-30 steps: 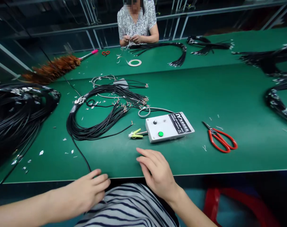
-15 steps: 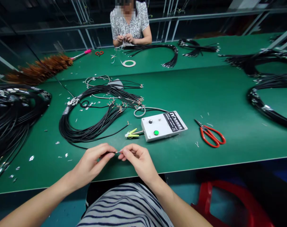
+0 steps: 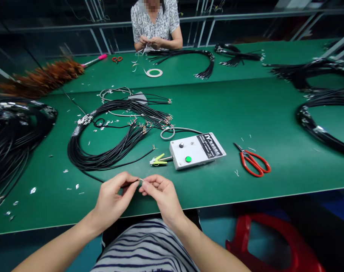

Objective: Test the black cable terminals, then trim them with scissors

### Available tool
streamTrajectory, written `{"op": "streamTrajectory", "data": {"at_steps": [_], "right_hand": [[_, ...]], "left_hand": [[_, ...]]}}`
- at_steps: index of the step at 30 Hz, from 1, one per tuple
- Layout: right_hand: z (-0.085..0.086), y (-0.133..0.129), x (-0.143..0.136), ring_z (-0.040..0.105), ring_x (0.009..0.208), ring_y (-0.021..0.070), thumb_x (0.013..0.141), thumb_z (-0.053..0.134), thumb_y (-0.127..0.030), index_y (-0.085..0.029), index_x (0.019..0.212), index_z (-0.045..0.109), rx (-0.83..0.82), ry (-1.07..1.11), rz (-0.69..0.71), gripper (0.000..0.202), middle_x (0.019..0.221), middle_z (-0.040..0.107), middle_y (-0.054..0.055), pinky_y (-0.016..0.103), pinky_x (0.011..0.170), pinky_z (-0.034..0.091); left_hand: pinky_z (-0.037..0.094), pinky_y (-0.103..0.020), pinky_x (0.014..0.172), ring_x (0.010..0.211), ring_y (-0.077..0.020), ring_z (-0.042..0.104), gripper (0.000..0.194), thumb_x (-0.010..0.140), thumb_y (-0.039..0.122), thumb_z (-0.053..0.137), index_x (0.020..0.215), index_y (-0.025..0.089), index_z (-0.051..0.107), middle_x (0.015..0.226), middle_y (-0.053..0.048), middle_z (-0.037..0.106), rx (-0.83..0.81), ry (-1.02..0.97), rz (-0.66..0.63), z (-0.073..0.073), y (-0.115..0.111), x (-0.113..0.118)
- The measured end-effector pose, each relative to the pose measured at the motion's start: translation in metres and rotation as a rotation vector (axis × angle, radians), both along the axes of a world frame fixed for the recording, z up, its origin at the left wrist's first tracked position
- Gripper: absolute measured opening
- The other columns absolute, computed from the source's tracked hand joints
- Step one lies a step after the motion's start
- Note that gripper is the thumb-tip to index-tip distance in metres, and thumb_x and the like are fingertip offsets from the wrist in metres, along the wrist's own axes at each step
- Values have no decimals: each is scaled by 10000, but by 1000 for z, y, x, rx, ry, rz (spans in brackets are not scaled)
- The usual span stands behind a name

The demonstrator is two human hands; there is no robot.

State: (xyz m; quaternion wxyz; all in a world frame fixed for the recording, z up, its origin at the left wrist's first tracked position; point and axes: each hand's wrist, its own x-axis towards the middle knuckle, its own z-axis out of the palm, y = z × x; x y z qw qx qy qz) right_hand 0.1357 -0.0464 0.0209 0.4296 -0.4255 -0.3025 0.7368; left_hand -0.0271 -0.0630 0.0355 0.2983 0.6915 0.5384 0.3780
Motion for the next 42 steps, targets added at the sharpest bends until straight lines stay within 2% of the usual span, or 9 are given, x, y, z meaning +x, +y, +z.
{"op": "streamTrajectory", "data": {"at_steps": [6, 12, 15, 18, 22, 26, 30, 36, 42], "right_hand": [[-2, 1, 2, 610, 692, 122, 756, 773, -328, -195, 919, 735, 2, -3, 0, 214, 786, 726, 23, 256, 699, 466], [0, 5, -9, 552, 628, 109, 744, 770, -332, -188, 812, 721, 25, -21, -38, 166, 750, 690, 9, 243, 632, 441], [2, 7, -15, 512, 592, 107, 742, 759, -324, -186, 744, 705, 35, -39, -57, 148, 693, 646, -6, 246, 598, 425], [4, 10, -19, 487, 569, 100, 759, 736, -321, -183, 713, 690, 42, -37, -31, 152, 630, 606, -22, 242, 593, 405], [4, 10, -19, 487, 550, 99, 764, 717, -303, -180, 691, 669, 70, -55, -18, 151, 571, 580, -35, 242, 597, 399], [3, 12, -19, 506, 553, 109, 779, 700, -305, -182, 671, 645, 91, -85, -23, 173, 566, 595, -28, 249, 598, 406], [3, 14, -20, 547, 565, 118, 781, 702, -304, -184, 697, 641, 100, -65, -25, 160, 588, 622, -23, 258, 614, 432], [4, 14, -22, 564, 566, 122, 798, 684, -310, -183, 695, 640, 103, -56, -4, 169, 577, 633, -18, 257, 611, 445], [5, 15, -19, 591, 574, 136, 825, 660, -326, -186, 690, 607, 166, -59, 19, 201, 576, 631, -16, 274, 624, 462]], "left_hand": [[481, -234, 597, 641, -134, 597, 89, 886, 205, 582, 807, 180, 614, 744, -12, 644, -131, -121, 100, -1, 3, 5], [496, -239, 626, 680, -145, 627, 84, 876, 200, 597, 799, 181, 625, 761, -18, 661, -138, -163, 108, -1, 5, 7], [499, -226, 606, 665, -138, 633, 103, 875, 233, 609, 787, 180, 609, 740, -9, 653, -235, -310, 123, -1, 6, 6], [510, -216, 626, 699, -132, 643, 75, 864, 251, 625, 864, 178, 607, 792, -12, 648, -351, -485, 105, 3, 10, 5], [440, -181, 507, 589, -79, 564, 181, 835, 266, 663, 987, 169, 639, 877, -31, 626, -435, -575, 47, 7, 17, 7], [384, -192, 455, 485, -60, 506, 148, 837, 286, 678, 852, 151, 621, 742, -6, 602, -408, -699, 131, 0, 20, 11], [378, -201, 478, 504, -85, 526, 152, 882, 299, 629, 855, 163, 569, 620, 29, 554, -408, -760, 146, -9, 19, 10], [380, -185, 527, 550, -53, 486, 164, 870, 291, 648, 980, 181, 598, 780, 19, 579, -485, -751, 67, -5, 21, 6], [376, -186, 477, 480, -73, 485, 145, 865, 294, 656, 871, 161, 599, 559, 48, 533, -436, -766, 141, -7, 20, 14]]}}
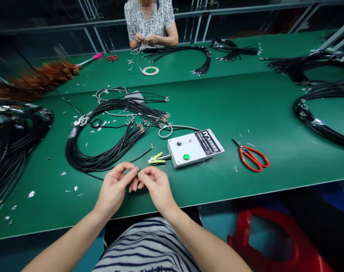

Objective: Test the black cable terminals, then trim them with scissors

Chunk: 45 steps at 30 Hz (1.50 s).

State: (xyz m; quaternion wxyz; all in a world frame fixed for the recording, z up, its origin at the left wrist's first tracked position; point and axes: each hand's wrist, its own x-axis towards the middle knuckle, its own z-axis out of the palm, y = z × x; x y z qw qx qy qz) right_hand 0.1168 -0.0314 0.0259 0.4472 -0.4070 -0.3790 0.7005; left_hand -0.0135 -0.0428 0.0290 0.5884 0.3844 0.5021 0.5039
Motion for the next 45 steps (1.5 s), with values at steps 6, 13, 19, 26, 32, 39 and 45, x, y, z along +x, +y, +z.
{"op": "streamTrajectory", "data": {"at_steps": [6, 13, 19, 26, 32, 39, 45], "right_hand": [[-2, 0, 6, 586, 585, 125, 836, 660, -328, -188, 732, 617, 137, -237, -24, 179, 642, 612, -21, 255, 595, 457], [-5, 2, 32, 653, 893, 186, 936, 536, -233, -209, 1031, 643, 712, -864, -69, 145, 1019, 705, 59, 319, 801, 467], [12, 9, 27, 661, 853, 209, 906, 595, -215, -162, 977, 662, 1158, -1350, 85, 111, 912, 741, 50, 354, 758, 382], [7, 25, 45, 609, 641, 139, 959, 502, -170, -170, 827, 679, 1457, -1260, 293, 221, 704, 711, -2, 312, 665, 338], [-1, 22, 57, 637, 689, 132, 966, 515, -194, -172, 920, 688, 1411, -1259, 125, 180, 781, 750, -4, 315, 670, 332], [15, 52, 68, 592, 1052, 226, 871, 676, -252, -196, 1059, 661, 1341, -1527, 142, 197, 1150, 710, 36, 374, 842, 321], [7, 69, 62, 590, 904, 195, 918, 578, -161, -183, 924, 678, 1370, -1585, 278, 102, 911, 731, 35, 380, 858, 305]], "left_hand": [[455, -223, 528, 579, -92, 550, 122, 877, 292, 632, 862, 171, 633, 854, -18, 601, 149, 261, 65, -1, -11, 1], [367, -219, 515, 544, -87, 444, 144, 908, 301, 582, 853, 168, 593, 685, 26, 509, 127, 265, 15, -13, -4, -1], [401, -251, 627, 680, -127, 503, 159, 934, 234, 529, 788, 179, 563, 743, 3, 534, 235, 517, -70, -8, -3, -3], [414, -279, 716, 779, -156, 521, 172, 936, 138, 485, 782, 179, 549, 812, -30, 544, 492, 644, -218, -8, -5, -6], [422, -265, 717, 791, -152, 535, 167, 928, 181, 527, 767, 177, 570, 819, -29, 563, 396, 498, -168, -17, 1, -6], [402, -244, 633, 692, -139, 507, 171, 902, 235, 554, 742, 175, 558, 716, 1, 525, 230, 494, -42, -18, 13, -2], [403, -240, 631, 697, -142, 516, 162, 886, 213, 546, 727, 181, 557, 724, 3, 527, 245, 571, 14, -22, 21, 8]]}}
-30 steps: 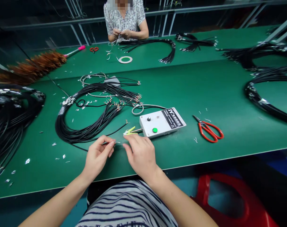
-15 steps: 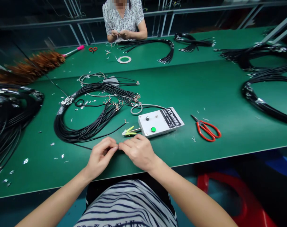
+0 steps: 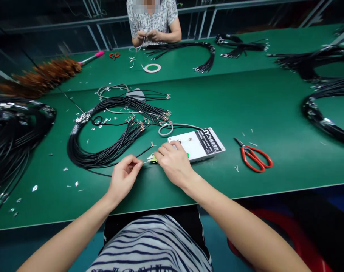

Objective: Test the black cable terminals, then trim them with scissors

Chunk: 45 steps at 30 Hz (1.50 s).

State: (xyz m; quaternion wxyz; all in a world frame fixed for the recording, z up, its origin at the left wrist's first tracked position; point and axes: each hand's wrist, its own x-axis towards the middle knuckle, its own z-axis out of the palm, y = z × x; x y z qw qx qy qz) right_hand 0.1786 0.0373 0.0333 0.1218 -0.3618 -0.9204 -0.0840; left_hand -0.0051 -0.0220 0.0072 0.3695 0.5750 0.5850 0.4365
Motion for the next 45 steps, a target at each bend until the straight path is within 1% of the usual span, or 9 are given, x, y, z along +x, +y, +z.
{"op": "streamTrajectory", "data": {"at_steps": [4, 7, 12, 20, 26, 35, 45], "right_hand": [[-2, 1, 0, 567, 836, 183, 918, 581, -173, -195, 818, 666, 24, 1, 2, 133, 812, 710, 14, 379, 891, 288], [-2, 2, 0, 560, 821, 174, 929, 563, -178, -201, 792, 656, 23, 3, -6, 167, 792, 701, 4, 389, 923, 270], [-1, 0, -1, 553, 827, 173, 932, 553, -180, -207, 801, 661, 22, -6, -21, 173, 788, 689, 0, 406, 978, 234], [0, -3, -2, 562, 880, 194, 902, 565, -136, -193, 876, 687, -1, 21, -29, 138, 842, 699, 25, 438, 985, 214], [0, -4, -2, 559, 885, 197, 892, 572, -132, -188, 867, 688, 4, 30, -31, 131, 848, 704, 31, 447, 985, 205], [-4, -4, -1, 558, 850, 175, 907, 556, -145, -204, 850, 680, 22, 43, -41, 149, 808, 694, 4, 440, 1002, 200], [-5, -4, 0, 565, 855, 185, 892, 556, -134, -202, 855, 682, 30, 43, -38, 148, 810, 697, 11, 458, 1016, 199]], "left_hand": [[392, -237, 614, 682, -138, 508, 179, 882, 200, 539, 704, 184, 541, 719, 8, 503, 30, 51, 35, -4, 5, 6], [387, -238, 610, 674, -136, 506, 184, 882, 189, 536, 699, 184, 541, 719, 10, 499, 47, 79, 46, -7, 8, 9], [389, -238, 609, 668, -133, 508, 179, 887, 189, 535, 709, 183, 549, 719, 11, 503, 58, 102, 45, -10, 10, 11], [393, -239, 608, 680, -138, 507, 178, 904, 204, 526, 731, 183, 563, 733, 5, 507, 47, 110, 29, -11, 10, 11], [391, -238, 599, 675, -141, 504, 181, 896, 205, 534, 718, 184, 556, 725, 4, 509, 53, 115, 29, -11, 11, 10], [394, -239, 601, 675, -142, 507, 181, 900, 216, 527, 726, 181, 563, 728, 2, 516, 60, 110, 39, -13, 11, 11], [396, -241, 603, 680, -145, 511, 181, 895, 205, 524, 719, 184, 559, 725, 3, 513, 72, 114, 52, -15, 11, 13]]}}
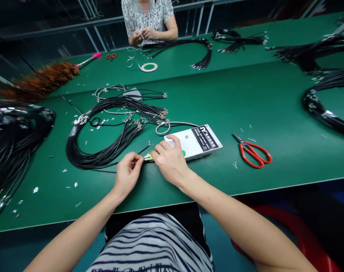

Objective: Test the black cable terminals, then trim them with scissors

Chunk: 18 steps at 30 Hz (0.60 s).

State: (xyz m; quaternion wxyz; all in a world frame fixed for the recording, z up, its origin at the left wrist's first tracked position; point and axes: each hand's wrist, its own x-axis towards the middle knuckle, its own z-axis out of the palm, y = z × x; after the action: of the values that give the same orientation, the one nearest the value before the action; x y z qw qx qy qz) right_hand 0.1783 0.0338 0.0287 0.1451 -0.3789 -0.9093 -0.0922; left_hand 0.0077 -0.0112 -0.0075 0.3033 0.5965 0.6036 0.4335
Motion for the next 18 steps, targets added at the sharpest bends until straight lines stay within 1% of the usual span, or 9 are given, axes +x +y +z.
{"op": "streamTrajectory", "data": {"at_steps": [7, 10, 12, 13, 15, 17, 18], "right_hand": [[2, -2, -4, 579, 901, 207, 886, 548, -130, -195, 893, 672, -24, -20, -12, 141, 866, 710, 32, 492, 1039, 202], [10, -4, 2, 590, 1009, 221, 905, 544, -172, -214, 981, 655, -68, 24, 7, 141, 1008, 721, 39, 515, 1080, 179], [15, -10, 14, 587, 1094, 227, 919, 543, -204, -233, 1067, 633, -80, 125, 11, 176, 1135, 706, 39, 514, 1099, 180], [18, -14, 23, 592, 1111, 226, 921, 541, -201, -239, 1094, 623, -73, 201, -7, 195, 1171, 698, 39, 505, 1099, 201], [18, -25, 44, 623, 1087, 217, 912, 538, -154, -240, 1090, 614, -45, 382, -92, 211, 1165, 708, 42, 474, 1068, 275], [14, -38, 62, 636, 1068, 219, 887, 542, -106, -235, 1030, 608, -19, 548, -198, 204, 1128, 722, 45, 438, 1004, 359], [10, -44, 69, 630, 1079, 225, 874, 543, -90, -234, 1007, 599, -21, 592, -224, 204, 1127, 722, 48, 430, 980, 383]], "left_hand": [[404, -234, 603, 687, -147, 521, 173, 894, 211, 518, 728, 187, 559, 719, 4, 516, 0, -4, 7, -3, 0, 0], [406, -234, 612, 698, -147, 526, 171, 893, 211, 515, 729, 186, 558, 724, 4, 520, -4, -3, 3, -3, 0, 0], [405, -233, 614, 698, -147, 527, 168, 893, 212, 514, 735, 185, 564, 724, 4, 524, -8, -6, 3, -3, 0, -1], [404, -233, 613, 698, -147, 527, 167, 892, 214, 514, 737, 184, 569, 725, 3, 528, -10, -8, 3, -3, 0, -1], [403, -234, 614, 701, -149, 532, 171, 888, 217, 519, 730, 183, 573, 724, 2, 534, -13, -15, 2, -1, 0, -1], [405, -235, 619, 703, -152, 537, 176, 883, 222, 528, 718, 180, 576, 726, -1, 542, -14, -24, 0, 0, 0, -1], [407, -237, 622, 703, -153, 539, 177, 880, 225, 532, 716, 179, 578, 728, -2, 548, -15, -28, -1, 0, 0, -1]]}}
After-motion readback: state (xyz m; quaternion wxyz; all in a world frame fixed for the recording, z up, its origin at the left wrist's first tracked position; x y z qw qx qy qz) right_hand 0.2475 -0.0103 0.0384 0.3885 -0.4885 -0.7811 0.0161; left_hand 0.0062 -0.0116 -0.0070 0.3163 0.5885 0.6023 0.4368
